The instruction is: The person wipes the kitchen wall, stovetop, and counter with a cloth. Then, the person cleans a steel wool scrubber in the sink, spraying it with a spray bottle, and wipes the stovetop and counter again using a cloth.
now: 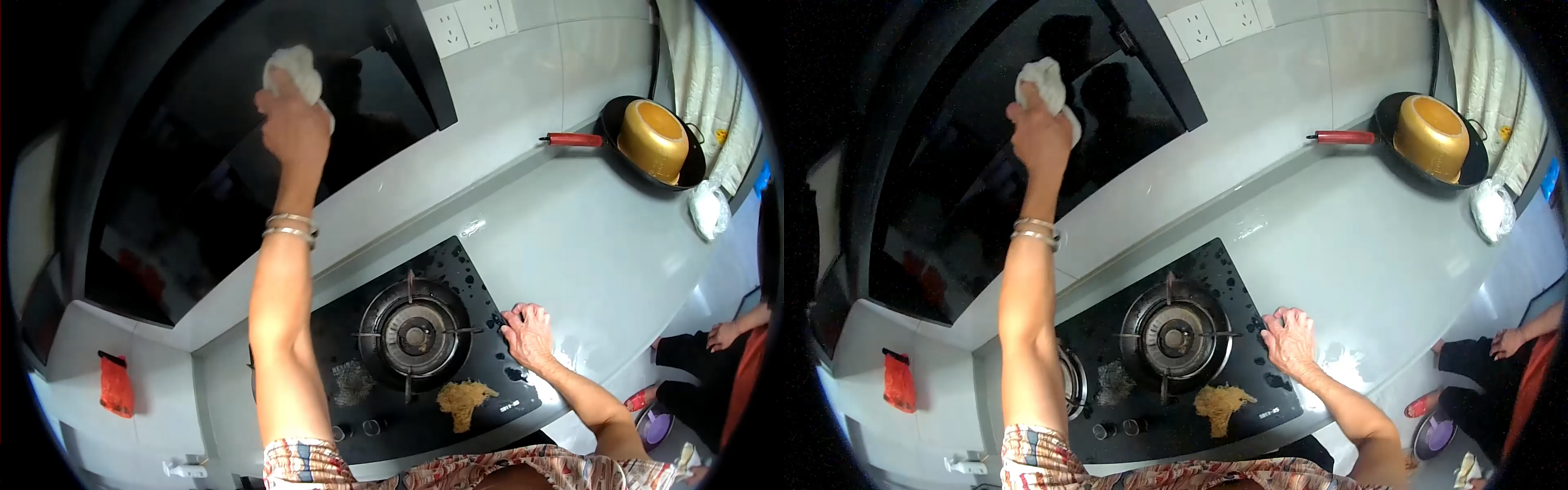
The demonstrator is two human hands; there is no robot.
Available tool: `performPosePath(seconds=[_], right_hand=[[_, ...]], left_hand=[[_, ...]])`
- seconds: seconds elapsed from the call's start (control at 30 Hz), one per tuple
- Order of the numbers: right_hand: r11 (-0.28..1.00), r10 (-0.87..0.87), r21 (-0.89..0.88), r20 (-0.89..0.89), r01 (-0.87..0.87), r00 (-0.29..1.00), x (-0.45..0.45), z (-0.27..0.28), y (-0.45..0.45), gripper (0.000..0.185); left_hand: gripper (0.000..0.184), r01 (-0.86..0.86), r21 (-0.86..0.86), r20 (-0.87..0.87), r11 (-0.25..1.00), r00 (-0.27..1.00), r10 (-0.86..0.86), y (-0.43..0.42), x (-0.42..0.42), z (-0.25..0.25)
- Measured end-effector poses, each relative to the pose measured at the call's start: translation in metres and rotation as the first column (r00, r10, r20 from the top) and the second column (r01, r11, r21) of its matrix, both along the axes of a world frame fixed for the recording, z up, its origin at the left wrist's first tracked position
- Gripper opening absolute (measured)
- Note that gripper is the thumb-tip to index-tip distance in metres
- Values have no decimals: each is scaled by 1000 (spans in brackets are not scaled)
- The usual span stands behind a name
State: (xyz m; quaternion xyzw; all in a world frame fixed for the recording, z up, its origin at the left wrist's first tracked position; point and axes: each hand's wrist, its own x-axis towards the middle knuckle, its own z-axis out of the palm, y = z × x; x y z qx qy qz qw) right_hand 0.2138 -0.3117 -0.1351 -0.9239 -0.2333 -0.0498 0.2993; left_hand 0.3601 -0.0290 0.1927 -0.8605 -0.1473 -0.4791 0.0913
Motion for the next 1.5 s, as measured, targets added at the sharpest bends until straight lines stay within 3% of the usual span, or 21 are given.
performPosePath(seconds=[0.2,0.4,0.43,0.5,0.53,0.57,0.6,0.67,0.73,0.77,0.8,0.83,0.87,0.97,1.03,1.07,1.17,1.3,1.37,1.4,1.5], right_hand=[[999,7,32,36,-8,999,0,0,-1,27],[999,3,33,45,-5,999,-8,2,-2,25],[998,34,56,87,-39,996,-4,4,-2,25],[999,16,45,31,-18,999,-5,4,2,26],[999,21,44,49,-23,999,-3,-4,3,26],[998,17,52,36,-19,999,-4,-4,5,26],[999,19,34,45,-20,999,-4,-5,6,26],[999,-8,-37,47,10,999,-6,-2,10,27],[999,20,-44,91,-16,996,-6,-11,8,27],[999,20,-49,119,-14,993,-4,-14,8,27],[999,16,-47,121,-10,993,-4,-14,9,27],[998,13,-59,103,-7,995,-4,-11,11,28],[997,15,-78,80,-9,997,-5,-9,10,28],[995,15,-102,83,-6,996,-5,-10,10,28],[995,-7,-95,85,15,996,-4,-13,12,28],[995,-10,-93,90,18,996,-3,-15,12,28],[995,-40,-86,78,46,996,-6,-13,15,28],[994,-18,-103,64,24,998,-5,-6,18,32],[993,-45,-108,33,48,998,-9,3,22,32],[993,-52,-108,35,56,998,-8,3,21,32],[991,-36,-126,36,40,999,-9,0,23,31]], left_hand=[[69,213,121,-67,970,976,-206,-50,37,-30],[50,390,-88,-158,916,903,-400,-49,11,-38],[50,351,-93,-127,932,924,-360,-34,4,-39],[42,587,-378,198,716,807,-557,22,-25,-47],[42,534,-349,219,770,846,-487,51,-48,-45],[40,684,-615,547,393,729,-411,74,-75,-48],[37,792,-602,794,-97,582,-178,96,-97,-50],[32,880,-475,879,-4,475,22,152,-142,-47],[33,853,-488,872,185,485,65,212,-190,-39],[36,843,-445,883,302,469,-7,237,-211,-32],[46,873,-384,874,302,449,-185,280,-230,-30],[49,810,-349,888,471,446,-109,319,-242,-28],[52,626,-408,829,665,559,-18,348,-256,-22],[63,555,-573,747,603,656,107,406,-293,3],[68,409,-573,653,710,751,95,450,-306,12],[68,445,-459,658,769,752,-43,464,-308,17],[63,54,-530,446,847,867,224,536,-312,36],[59,232,-651,463,723,876,136,543,-312,55],[46,36,-635,437,772,840,320,508,-302,63],[60,124,-603,477,788,848,232,539,-301,59],[64,164,-601,509,782,833,216,537,-283,71]])
